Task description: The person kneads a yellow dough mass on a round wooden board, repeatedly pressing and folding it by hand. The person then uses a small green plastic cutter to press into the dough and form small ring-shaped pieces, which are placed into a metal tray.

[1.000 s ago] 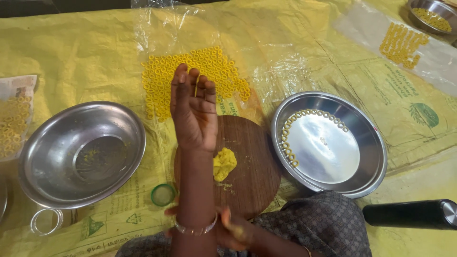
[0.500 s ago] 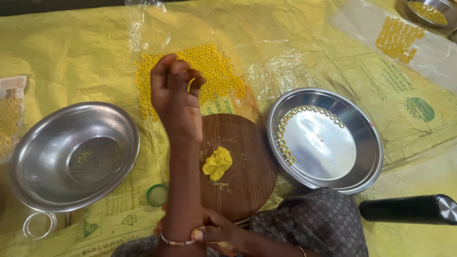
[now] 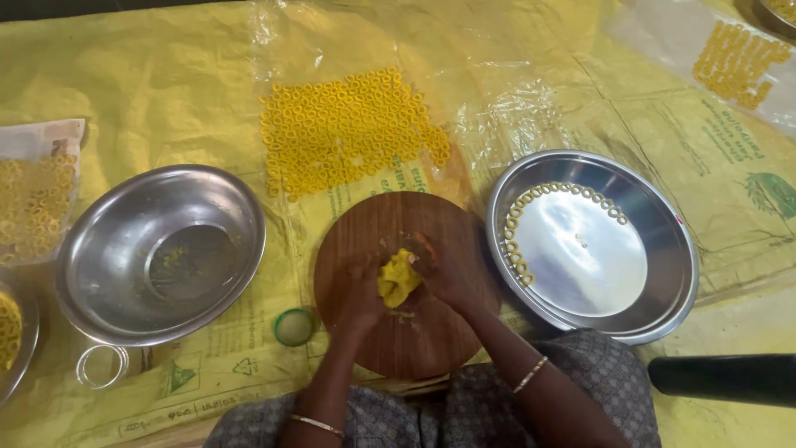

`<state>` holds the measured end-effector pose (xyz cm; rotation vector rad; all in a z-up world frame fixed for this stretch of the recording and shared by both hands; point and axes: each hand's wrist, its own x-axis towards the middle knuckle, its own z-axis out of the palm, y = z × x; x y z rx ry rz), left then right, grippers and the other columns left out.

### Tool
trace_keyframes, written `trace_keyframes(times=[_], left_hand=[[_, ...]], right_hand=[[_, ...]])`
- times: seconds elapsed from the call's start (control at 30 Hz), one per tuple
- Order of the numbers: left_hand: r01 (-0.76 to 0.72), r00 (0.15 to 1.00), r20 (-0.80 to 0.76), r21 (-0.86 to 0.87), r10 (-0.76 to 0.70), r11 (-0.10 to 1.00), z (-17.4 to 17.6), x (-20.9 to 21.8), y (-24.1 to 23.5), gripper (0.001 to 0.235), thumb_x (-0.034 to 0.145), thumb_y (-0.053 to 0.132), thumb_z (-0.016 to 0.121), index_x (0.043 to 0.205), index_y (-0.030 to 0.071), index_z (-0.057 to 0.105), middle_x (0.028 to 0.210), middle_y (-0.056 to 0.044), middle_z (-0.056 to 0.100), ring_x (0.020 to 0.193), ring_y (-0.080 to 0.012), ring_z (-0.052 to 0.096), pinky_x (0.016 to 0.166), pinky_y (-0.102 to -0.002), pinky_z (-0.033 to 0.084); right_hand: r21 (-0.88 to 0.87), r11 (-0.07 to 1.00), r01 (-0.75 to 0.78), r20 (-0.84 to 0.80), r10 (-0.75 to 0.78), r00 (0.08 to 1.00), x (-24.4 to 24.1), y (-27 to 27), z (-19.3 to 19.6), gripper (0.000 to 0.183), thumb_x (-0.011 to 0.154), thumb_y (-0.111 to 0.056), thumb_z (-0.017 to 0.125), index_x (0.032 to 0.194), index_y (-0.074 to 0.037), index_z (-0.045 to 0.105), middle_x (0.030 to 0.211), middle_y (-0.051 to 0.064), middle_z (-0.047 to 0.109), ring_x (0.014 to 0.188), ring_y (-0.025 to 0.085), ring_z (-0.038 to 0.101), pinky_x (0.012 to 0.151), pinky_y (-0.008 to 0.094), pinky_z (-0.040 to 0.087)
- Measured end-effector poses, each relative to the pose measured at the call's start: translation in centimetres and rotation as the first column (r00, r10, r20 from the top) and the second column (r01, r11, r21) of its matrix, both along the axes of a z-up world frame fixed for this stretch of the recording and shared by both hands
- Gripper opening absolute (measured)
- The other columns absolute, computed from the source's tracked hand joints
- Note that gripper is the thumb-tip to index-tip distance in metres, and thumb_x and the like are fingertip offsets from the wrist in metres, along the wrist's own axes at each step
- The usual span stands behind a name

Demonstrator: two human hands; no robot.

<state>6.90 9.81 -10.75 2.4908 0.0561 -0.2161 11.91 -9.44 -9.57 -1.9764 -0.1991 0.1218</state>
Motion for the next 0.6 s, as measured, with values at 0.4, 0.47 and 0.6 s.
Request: trace_keyframes(times=[0.4, 0.47, 0.6], left_hand=[[-0.218, 0.969, 0.092, -0.110, 0.228, 0.970, 3.5, -1.7, -5.5, 0.060, 0.083, 0.006, 0.077, 0.137, 0.004, 0.052, 0.138, -0.021, 0.055, 0.122, -0.0393, 0.057, 0.094, -0.047, 0.050], [-0.206, 0.977, 0.025, -0.124, 0.210, 0.971, 3.0, -1.5, -5.2, 0.056, 0.087, 0.009, 0.076, 0.138, 0.004, 0.052, 0.140, -0.019, 0.055, 0.125, -0.0375, 0.057, 0.097, -0.046, 0.050], [-0.203, 0.973, 0.082, -0.136, 0.215, 0.970, 1.5, -1.1, -4.7, 0.067, 0.080, 0.008, 0.080, 0.138, -0.003, 0.050, 0.139, -0.024, 0.053, 0.123, -0.0399, 0.057, 0.098, -0.043, 0.052]], right_hand=[[0.137, 0.990, -0.032, -0.386, 0.083, 0.919, -0.7, -1.4, -1.2, 0.057, 0.097, -0.015, 0.065, 0.151, -0.016, 0.046, 0.142, 0.010, 0.058, 0.132, 0.022, 0.053, 0.108, 0.034, 0.044], [0.194, 0.978, -0.077, -0.332, 0.139, 0.933, -0.2, 0.2, -1.1, 0.057, 0.092, -0.009, 0.066, 0.146, -0.013, 0.049, 0.142, 0.008, 0.053, 0.131, 0.023, 0.053, 0.106, 0.035, 0.047], [-0.138, 0.968, -0.209, 0.036, 0.216, 0.976, 1.6, 1.9, -0.5, 0.046, 0.079, 0.002, 0.075, 0.123, -0.004, 0.062, 0.129, 0.017, 0.058, 0.120, 0.033, 0.058, 0.101, 0.040, 0.048]])
